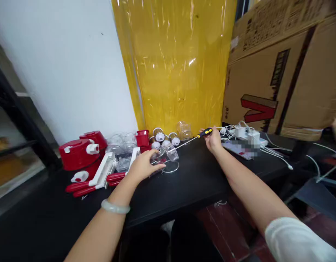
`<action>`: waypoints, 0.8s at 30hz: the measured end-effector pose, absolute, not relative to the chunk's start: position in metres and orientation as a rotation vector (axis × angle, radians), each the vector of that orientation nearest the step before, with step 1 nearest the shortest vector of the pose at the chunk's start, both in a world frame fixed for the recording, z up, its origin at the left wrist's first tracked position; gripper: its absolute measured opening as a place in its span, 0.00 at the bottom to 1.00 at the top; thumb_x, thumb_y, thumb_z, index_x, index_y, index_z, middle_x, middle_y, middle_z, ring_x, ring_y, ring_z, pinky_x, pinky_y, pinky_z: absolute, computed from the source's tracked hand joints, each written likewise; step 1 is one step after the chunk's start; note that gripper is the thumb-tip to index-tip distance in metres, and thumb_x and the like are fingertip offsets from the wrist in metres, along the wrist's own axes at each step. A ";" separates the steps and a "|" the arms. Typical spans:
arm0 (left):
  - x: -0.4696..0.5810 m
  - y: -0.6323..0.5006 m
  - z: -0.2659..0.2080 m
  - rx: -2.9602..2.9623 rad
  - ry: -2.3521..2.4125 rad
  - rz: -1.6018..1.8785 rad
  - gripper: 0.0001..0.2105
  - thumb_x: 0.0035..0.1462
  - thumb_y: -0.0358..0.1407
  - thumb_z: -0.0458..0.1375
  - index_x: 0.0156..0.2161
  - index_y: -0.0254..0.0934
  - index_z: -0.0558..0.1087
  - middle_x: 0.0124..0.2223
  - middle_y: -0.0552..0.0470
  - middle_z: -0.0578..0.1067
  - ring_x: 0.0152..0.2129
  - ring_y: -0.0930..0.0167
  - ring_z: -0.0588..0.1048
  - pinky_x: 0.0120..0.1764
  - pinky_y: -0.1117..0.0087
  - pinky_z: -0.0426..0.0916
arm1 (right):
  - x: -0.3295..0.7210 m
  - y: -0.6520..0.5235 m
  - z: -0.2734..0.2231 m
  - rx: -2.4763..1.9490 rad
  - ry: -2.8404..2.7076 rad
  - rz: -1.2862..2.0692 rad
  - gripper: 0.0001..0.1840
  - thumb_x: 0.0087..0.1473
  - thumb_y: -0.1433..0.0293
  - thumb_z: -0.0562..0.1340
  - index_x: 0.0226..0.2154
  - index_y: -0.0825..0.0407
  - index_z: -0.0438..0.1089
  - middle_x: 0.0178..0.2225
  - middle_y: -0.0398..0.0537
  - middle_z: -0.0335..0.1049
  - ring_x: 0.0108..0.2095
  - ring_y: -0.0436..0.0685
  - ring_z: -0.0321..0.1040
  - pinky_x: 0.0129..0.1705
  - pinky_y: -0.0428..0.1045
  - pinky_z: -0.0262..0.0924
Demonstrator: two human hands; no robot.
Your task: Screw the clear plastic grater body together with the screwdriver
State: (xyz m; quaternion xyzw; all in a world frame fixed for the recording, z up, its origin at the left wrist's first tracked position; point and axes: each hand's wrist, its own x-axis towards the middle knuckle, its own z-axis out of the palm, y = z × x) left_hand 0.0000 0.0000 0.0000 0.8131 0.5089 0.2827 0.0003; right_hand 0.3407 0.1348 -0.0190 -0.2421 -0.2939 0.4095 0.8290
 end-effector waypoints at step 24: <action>0.005 -0.002 0.006 2.535 1.636 0.860 0.30 0.50 0.53 0.67 0.54 0.39 0.72 0.52 0.44 0.79 0.49 0.57 0.77 0.51 0.57 0.69 | 0.349 0.141 -0.026 -0.841 -0.696 0.702 0.22 0.49 0.53 0.67 0.36 0.45 0.57 0.21 0.30 0.60 0.16 0.46 0.58 0.17 0.41 0.55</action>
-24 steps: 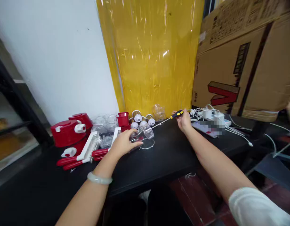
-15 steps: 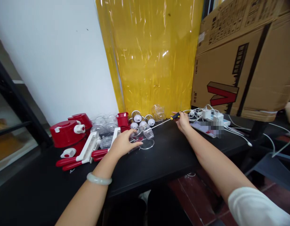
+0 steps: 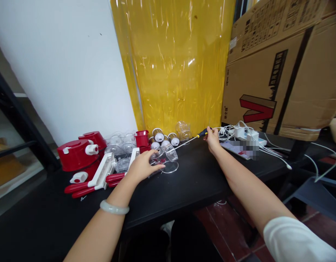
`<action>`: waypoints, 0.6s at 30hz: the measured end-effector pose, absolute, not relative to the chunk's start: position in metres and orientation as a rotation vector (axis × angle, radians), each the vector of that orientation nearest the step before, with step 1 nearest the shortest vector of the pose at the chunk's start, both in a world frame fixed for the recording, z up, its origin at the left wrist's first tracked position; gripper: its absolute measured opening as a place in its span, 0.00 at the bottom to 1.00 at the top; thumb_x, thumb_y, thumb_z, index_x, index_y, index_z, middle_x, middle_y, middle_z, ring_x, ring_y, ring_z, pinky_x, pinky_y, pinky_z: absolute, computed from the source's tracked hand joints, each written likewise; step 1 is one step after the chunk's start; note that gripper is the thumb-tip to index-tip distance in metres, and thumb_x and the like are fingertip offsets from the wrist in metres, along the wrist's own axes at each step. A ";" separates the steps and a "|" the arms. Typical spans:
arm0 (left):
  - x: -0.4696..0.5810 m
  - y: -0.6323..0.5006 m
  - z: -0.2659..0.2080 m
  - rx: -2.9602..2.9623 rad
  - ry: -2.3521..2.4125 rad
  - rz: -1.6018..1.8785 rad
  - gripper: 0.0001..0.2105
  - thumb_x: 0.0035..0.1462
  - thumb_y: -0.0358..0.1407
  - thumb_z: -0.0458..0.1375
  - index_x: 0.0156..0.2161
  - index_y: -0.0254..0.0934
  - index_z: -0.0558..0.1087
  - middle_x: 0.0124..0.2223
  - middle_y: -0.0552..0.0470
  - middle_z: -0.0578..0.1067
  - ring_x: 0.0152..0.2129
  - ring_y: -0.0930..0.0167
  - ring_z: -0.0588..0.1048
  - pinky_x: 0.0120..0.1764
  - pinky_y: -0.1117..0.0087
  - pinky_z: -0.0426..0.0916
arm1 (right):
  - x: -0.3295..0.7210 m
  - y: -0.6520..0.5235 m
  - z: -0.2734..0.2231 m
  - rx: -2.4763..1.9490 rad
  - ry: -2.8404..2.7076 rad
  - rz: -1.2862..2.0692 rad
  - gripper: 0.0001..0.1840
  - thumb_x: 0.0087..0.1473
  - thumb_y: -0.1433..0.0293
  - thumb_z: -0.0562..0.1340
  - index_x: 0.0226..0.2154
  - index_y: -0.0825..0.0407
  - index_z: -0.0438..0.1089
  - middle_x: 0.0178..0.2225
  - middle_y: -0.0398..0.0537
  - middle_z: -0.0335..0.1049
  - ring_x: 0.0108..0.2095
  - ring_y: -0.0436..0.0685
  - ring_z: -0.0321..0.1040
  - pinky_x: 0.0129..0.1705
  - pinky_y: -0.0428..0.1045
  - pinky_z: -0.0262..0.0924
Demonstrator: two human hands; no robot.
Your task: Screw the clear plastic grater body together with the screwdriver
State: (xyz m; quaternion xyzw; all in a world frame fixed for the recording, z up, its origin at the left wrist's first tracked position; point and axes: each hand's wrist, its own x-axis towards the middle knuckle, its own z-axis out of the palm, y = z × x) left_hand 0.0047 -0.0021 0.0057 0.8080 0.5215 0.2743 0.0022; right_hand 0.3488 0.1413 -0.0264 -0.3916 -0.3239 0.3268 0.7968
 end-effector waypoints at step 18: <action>0.004 -0.002 0.005 2.542 1.618 0.875 0.29 0.50 0.53 0.67 0.54 0.41 0.72 0.52 0.44 0.79 0.48 0.57 0.77 0.51 0.56 0.69 | 0.348 0.142 -0.028 -0.744 -0.668 0.797 0.20 0.49 0.51 0.61 0.38 0.46 0.62 0.26 0.38 0.68 0.25 0.52 0.70 0.24 0.46 0.61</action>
